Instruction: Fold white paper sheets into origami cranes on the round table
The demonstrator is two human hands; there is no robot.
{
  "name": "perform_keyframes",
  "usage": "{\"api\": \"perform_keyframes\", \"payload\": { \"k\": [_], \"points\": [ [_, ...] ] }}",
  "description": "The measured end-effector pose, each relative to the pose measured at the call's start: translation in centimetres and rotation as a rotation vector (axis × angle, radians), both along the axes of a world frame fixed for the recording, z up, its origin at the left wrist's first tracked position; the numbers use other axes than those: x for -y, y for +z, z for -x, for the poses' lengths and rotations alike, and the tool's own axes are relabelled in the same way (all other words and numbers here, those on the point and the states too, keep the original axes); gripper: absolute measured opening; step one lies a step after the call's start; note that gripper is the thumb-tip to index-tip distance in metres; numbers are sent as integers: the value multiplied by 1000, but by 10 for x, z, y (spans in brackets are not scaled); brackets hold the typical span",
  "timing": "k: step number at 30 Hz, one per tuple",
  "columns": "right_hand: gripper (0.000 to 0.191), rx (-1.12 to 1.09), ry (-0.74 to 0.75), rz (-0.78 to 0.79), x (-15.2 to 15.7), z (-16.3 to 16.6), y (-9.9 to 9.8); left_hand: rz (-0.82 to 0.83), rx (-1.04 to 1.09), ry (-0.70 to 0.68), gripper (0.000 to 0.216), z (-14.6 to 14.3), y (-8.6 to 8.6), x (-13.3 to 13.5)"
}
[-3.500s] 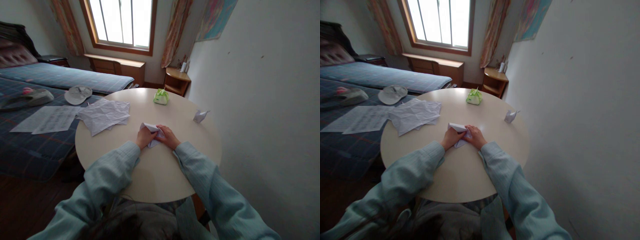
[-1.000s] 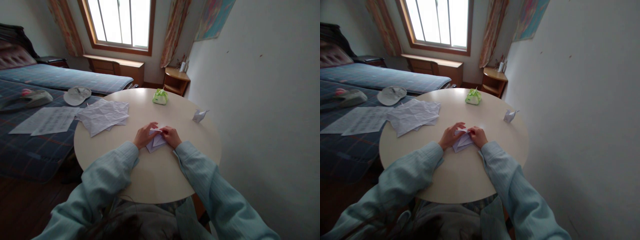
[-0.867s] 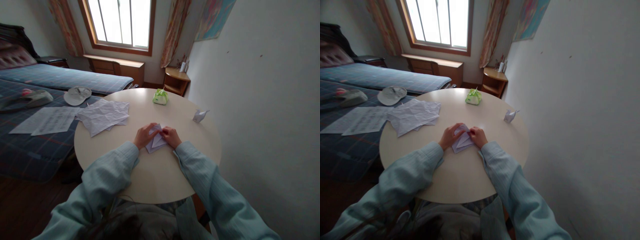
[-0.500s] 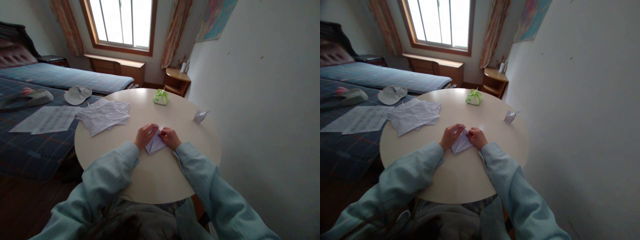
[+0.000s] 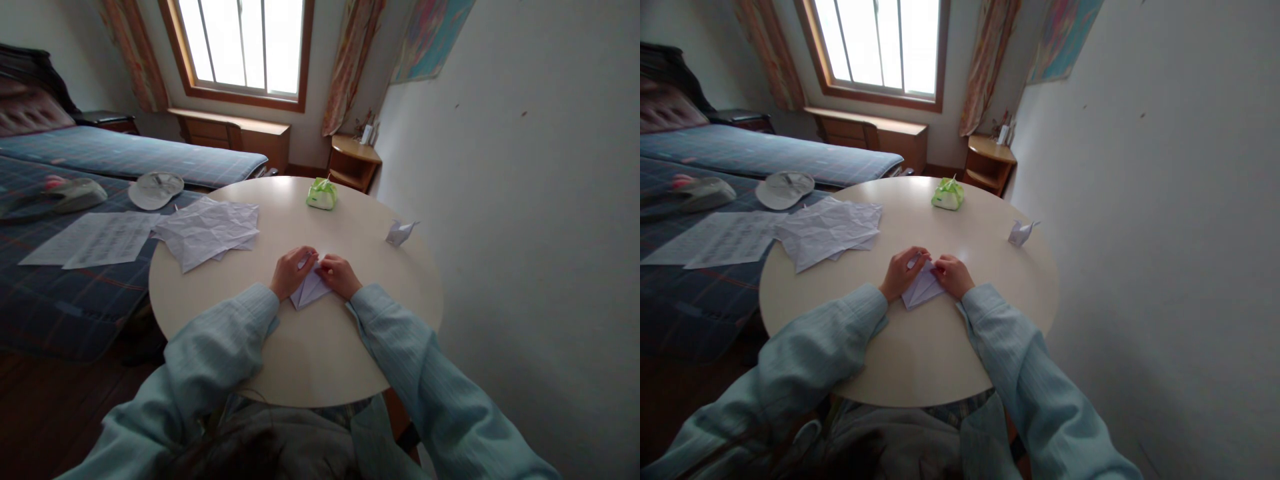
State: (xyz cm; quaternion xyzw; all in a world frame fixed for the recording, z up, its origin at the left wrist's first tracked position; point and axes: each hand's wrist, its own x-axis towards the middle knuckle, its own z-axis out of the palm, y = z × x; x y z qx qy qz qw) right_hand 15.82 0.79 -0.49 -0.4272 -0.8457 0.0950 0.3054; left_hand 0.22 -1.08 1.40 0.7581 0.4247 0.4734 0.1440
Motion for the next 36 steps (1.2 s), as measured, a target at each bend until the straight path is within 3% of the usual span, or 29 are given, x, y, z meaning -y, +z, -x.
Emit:
{"api": "perform_keyframes", "payload": {
  "k": [36],
  "points": [
    [17,-39,30,-12,-1,0,-2,-114,25,-93,26,0,0,1]
  ]
}}
